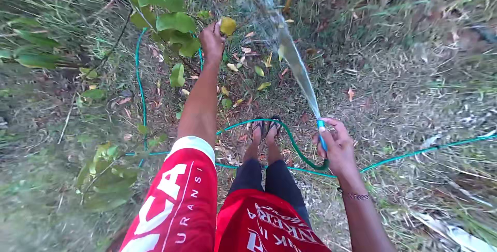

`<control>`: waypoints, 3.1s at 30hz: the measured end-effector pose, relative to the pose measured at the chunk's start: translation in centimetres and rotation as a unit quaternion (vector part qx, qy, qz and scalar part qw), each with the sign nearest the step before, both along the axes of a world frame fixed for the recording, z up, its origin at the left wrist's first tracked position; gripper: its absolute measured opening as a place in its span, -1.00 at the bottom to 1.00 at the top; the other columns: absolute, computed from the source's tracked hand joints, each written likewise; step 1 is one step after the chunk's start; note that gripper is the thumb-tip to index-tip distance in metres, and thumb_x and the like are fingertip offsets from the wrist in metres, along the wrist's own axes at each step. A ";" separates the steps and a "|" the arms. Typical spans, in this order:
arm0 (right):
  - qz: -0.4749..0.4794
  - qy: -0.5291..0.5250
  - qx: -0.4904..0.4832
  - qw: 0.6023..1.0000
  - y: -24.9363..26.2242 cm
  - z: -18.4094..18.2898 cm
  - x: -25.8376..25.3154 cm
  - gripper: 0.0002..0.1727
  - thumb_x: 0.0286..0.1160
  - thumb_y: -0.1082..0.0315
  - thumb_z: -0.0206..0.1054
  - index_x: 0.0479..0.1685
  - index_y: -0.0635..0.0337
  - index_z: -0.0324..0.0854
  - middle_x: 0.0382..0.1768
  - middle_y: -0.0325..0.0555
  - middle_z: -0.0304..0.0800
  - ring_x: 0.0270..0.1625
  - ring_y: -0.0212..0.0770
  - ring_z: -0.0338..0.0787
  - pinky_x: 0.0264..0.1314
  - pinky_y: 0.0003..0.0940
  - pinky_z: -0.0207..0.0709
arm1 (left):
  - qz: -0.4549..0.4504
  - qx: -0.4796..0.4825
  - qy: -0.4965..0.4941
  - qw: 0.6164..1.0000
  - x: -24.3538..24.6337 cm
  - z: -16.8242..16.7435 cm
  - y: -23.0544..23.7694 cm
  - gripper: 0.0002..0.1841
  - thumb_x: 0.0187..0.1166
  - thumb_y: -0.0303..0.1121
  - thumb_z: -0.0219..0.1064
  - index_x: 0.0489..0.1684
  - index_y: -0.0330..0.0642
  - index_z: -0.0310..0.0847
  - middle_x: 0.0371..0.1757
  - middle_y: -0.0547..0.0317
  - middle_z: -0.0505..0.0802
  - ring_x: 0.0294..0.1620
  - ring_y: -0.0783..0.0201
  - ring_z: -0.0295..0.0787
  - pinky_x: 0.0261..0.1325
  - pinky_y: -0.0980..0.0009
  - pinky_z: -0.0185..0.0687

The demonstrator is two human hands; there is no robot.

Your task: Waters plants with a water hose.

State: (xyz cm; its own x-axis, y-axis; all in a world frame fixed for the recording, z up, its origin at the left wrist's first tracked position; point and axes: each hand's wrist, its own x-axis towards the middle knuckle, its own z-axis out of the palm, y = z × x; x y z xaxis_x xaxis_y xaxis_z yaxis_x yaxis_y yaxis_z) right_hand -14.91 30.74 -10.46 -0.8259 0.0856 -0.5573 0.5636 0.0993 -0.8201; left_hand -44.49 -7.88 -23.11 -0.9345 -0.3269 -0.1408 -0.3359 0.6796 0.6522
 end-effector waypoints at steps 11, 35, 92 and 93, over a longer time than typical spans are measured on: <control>0.052 0.013 -0.004 0.999 -0.7 0.6 0.0 -0.60 0.77 0.27 0.13 0.52 0.08 0.45 -0.45 -0.12 0.78 -0.77 -0.37 0.47 -0.79 -0.49 0.36 | -0.057 0.125 0.063 0.989 0.4 0.5 -0.9 -0.49 0.79 -0.31 0.17 0.72 -0.19 0.37 0.49 -0.12 0.71 0.10 0.16 0.90 0.22 0.21 0.85; 0.056 0.032 -0.041 0.997 -1.4 0.6 -0.5 -0.60 0.77 0.30 0.14 0.51 0.13 0.47 -0.40 -0.07 0.80 -0.78 -0.36 0.46 -0.81 -0.50 0.34 | -0.125 -0.034 0.000 0.992 0.3 1.1 -1.9 -0.63 0.75 -0.18 0.23 0.32 -0.20 0.74 0.16 -0.07 0.90 0.23 0.04 0.84 0.47 0.01 0.60; 0.201 0.051 0.025 0.978 -6.4 5.1 -3.0 -0.57 0.82 0.24 0.09 0.58 0.08 0.44 -0.46 -0.13 0.78 -0.73 -0.29 0.49 -0.74 -0.39 0.36 | 0.154 0.279 -0.034 0.947 29.0 5.7 9.6 -0.54 0.67 -0.42 0.29 0.56 -0.24 0.47 0.43 -0.08 0.74 0.16 0.09 0.85 0.26 0.08 0.79; 0.205 0.054 0.033 0.977 -6.5 4.8 -2.9 -0.57 0.83 0.24 0.07 0.60 0.08 0.43 -0.44 -0.12 0.78 -0.72 -0.28 0.50 -0.74 -0.37 0.37 | 0.135 0.285 -0.042 0.948 30.5 6.3 10.1 -0.55 0.66 -0.44 0.30 0.54 -0.28 0.48 0.42 -0.10 0.75 0.16 0.11 0.85 0.28 0.12 0.77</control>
State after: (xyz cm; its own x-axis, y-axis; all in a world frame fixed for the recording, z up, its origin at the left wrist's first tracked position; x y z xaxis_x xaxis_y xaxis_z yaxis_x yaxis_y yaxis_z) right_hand -17.80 24.25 -5.68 -0.8517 -0.2321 -0.4698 0.3759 0.3539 -0.8564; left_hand -13.97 2.20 -16.80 -0.8056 -0.4010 -0.4362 -0.5142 0.1075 0.8509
